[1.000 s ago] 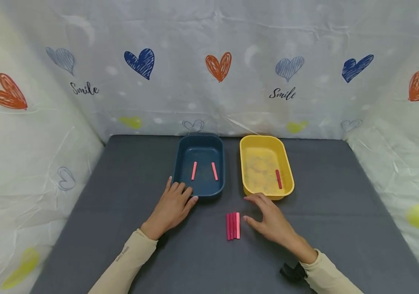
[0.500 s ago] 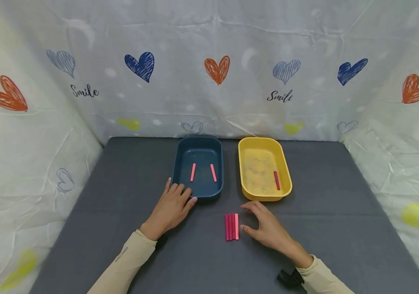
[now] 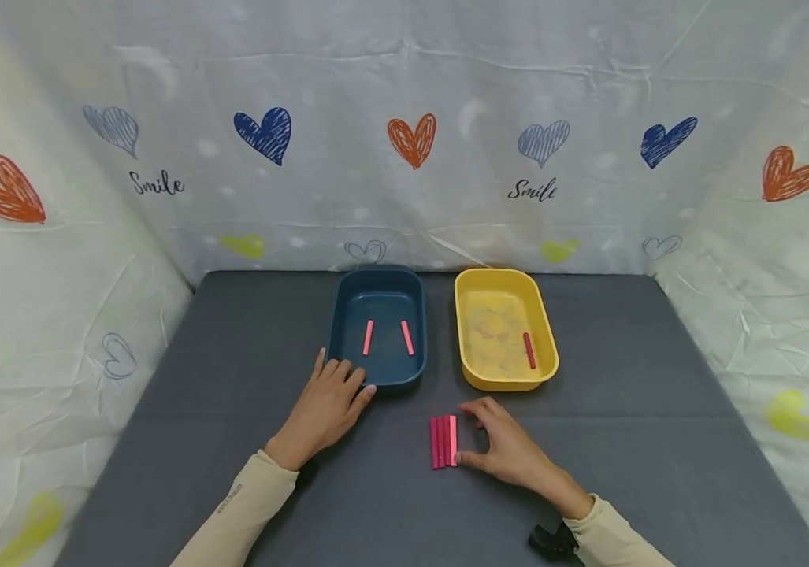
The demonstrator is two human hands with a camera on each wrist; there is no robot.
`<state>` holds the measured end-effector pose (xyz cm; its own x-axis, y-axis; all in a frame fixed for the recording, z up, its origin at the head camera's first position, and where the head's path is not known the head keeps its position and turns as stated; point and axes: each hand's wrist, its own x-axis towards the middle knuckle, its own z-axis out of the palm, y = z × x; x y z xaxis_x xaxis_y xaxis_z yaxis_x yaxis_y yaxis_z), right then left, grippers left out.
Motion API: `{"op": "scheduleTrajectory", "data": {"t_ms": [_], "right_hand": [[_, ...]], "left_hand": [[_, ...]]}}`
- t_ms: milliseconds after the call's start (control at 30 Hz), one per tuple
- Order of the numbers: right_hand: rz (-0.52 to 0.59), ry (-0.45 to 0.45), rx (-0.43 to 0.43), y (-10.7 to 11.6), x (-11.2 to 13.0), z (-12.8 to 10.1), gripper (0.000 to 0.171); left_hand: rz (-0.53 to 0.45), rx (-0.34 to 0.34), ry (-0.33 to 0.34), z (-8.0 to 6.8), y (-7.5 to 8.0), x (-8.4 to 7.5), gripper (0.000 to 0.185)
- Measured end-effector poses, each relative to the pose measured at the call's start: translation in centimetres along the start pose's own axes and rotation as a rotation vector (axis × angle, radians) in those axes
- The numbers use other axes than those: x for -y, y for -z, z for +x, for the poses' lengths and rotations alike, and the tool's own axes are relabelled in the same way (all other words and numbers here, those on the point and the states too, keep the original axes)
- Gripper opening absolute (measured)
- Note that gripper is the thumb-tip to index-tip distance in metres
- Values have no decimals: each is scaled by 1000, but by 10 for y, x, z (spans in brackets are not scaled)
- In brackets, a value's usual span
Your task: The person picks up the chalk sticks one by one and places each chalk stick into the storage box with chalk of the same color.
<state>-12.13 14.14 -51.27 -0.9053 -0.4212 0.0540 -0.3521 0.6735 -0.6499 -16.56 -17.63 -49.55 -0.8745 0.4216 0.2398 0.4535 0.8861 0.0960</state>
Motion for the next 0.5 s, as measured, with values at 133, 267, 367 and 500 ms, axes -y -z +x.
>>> {"op": "scheduleTrajectory", "data": {"t_ms": [133, 267, 367, 500], "right_hand": [[-22, -28, 46, -1, 1, 2, 79], [-62, -42, 81, -2, 3, 4, 87], [-79, -46, 87, -4, 4, 5, 89], [-91, -57, 88, -5, 2, 5, 89]], "left_hand": [[9, -8, -1, 0, -2, 1, 31], [11, -4, 2, -1, -2, 1, 32], [7, 1, 5, -2, -1, 0, 32], [10, 7, 8, -1, -1, -1, 33]]}}
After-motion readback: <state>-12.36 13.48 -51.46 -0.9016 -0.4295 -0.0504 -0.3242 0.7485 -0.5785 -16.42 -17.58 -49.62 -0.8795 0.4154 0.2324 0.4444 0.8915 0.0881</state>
